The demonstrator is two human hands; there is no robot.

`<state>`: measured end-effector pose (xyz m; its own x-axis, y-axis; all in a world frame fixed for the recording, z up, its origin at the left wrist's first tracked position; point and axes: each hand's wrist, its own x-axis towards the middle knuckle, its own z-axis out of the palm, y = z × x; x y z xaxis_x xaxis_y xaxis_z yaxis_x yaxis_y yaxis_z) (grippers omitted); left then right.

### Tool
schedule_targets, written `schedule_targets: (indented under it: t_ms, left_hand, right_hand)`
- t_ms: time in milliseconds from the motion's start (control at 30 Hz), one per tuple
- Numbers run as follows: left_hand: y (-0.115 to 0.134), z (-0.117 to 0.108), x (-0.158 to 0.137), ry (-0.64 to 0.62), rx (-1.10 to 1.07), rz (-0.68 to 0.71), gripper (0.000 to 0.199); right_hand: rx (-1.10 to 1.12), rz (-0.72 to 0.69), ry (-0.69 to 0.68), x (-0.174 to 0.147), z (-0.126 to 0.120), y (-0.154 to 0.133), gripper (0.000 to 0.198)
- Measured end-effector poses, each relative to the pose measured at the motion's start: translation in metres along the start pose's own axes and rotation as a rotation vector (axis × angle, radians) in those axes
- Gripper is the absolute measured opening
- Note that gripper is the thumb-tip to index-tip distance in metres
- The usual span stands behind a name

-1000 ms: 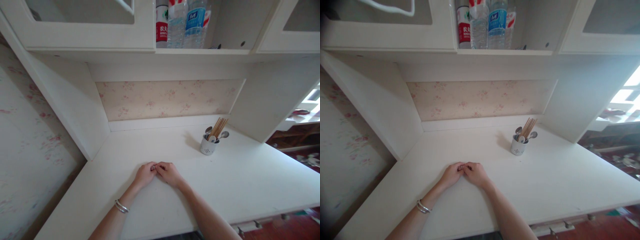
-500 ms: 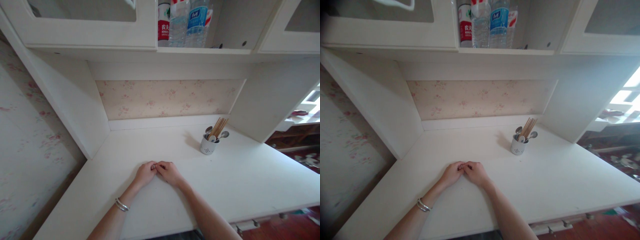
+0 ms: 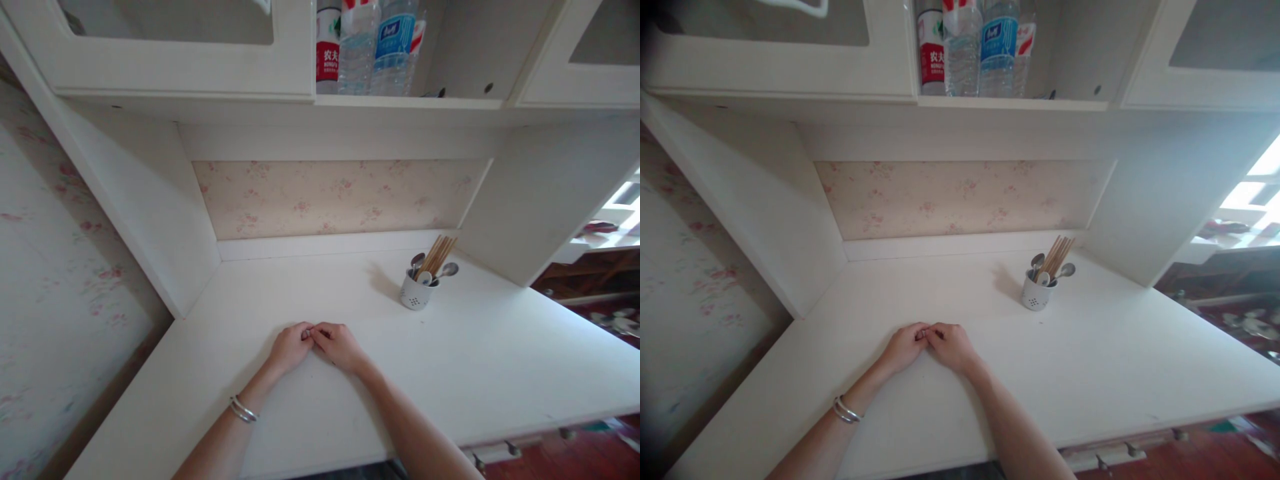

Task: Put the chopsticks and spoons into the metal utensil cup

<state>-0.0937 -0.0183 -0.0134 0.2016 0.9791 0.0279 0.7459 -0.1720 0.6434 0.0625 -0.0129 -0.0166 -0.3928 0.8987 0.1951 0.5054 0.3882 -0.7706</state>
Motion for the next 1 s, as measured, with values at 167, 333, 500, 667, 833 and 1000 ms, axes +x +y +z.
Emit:
schedule_targets:
  t_ms: [167, 333, 500, 667, 833, 1000]
  left_hand:
    - [0.001, 0.0, 0.0, 0.003, 0.0, -0.001, 0.03]
    - [0.003, -0.001, -0.001, -0.001, -0.001, -0.013, 0.029]
    - [0.001, -0.001, 0.0, 0.0, 0.002, 0.001, 0.029]
    - [-0.002, 0.001, 0.001, 0.002, -0.001, 0.017, 0.03]
    - [-0.006, 0.003, 0.002, 0.004, -0.018, 0.046, 0.028]
    - [-0.009, 0.005, 0.003, 0.007, -0.007, 0.042, 0.027]
  right_hand:
    - [0.015, -0.019, -0.01, 0.0, 0.0, 0.0, 0.033]
    - [-0.004, 0.011, -0.004, 0.0, 0.001, 0.0, 0.033]
    - [0.004, -0.005, -0.003, 0.0, 0.001, 0.0, 0.033]
    - [0.01, 0.001, -0.013, 0.001, 0.001, 0.0, 0.034]
    - [0.013, -0.009, -0.011, 0.0, 0.0, -0.001, 0.034]
    - [0.0, 0.001, -0.009, 0.0, 0.0, -0.002, 0.033]
